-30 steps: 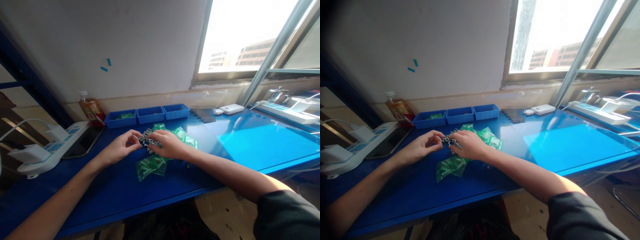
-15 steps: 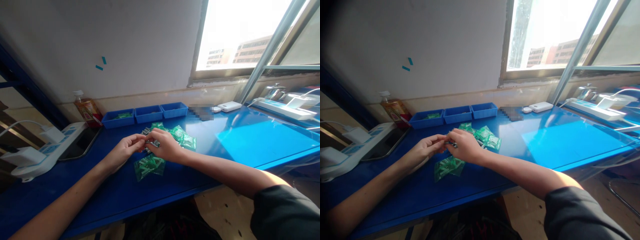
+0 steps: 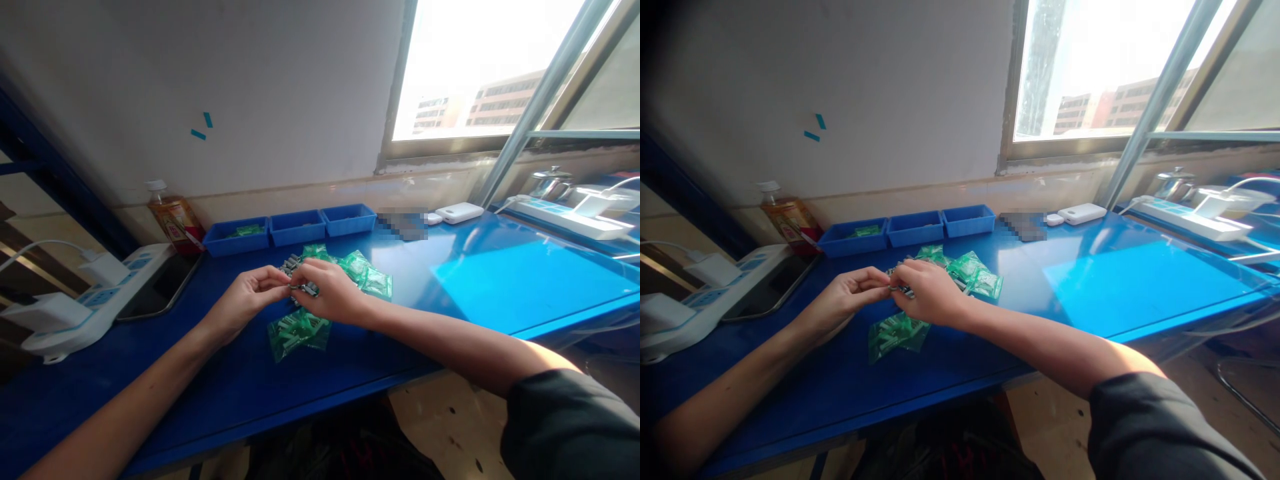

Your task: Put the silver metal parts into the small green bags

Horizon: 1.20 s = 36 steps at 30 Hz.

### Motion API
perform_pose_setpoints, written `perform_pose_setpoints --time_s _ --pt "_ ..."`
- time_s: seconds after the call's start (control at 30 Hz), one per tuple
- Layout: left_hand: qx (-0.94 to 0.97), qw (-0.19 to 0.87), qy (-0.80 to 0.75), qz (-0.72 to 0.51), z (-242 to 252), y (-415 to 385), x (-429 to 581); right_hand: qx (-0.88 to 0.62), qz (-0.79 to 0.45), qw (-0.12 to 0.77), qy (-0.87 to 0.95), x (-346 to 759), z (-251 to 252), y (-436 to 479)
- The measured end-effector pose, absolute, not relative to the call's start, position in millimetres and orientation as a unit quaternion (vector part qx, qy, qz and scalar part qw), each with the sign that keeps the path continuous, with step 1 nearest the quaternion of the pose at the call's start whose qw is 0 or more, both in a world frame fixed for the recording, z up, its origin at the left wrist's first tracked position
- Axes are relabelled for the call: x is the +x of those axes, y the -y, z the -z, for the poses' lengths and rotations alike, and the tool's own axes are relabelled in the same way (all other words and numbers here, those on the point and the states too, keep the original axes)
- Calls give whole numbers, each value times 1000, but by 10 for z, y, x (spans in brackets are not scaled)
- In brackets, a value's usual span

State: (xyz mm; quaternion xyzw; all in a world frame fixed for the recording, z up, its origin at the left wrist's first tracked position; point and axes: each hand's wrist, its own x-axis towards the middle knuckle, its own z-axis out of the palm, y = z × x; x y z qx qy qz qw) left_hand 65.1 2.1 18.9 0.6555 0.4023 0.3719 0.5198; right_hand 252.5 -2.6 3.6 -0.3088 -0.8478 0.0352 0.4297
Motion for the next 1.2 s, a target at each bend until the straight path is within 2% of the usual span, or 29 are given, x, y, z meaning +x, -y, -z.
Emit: perform_pose_setpoints --time_s 0.13,0.27,0.43,0.6,0.73,0.83,0.97,1.1,1.2 --pt "632 526 -402 -402 -225 -22 619 -335 31 447 829 2552 -106 59" --pt "616 532 -402 -420 -236 -11 619 -313 54 410 855 2608 -185 64" --pt "642 520 -402 -396 -224 2 656 -295 90 366 878 2614 -141 37" --pt "658 504 -413 -377 -173 -13 684 -313 97 380 865 2566 -104 42" --pt "682 384 -465 -413 -92 -116 618 -361 123 407 830 2691 -332 -154" --pt "681 293 -497 -451 -43 -250 485 -505 136 427 738 2951 -567 -419" --pt "701 200 -508 -459 -59 -373 313 -640 97 360 671 3275 -598 -566" --pt "743 48 -551 -378 -112 -367 270 -643 52 254 721 3273 -377 -429" --pt "787 18 -547 -286 -86 -358 282 -614 35 210 760 3123 -285 -326"
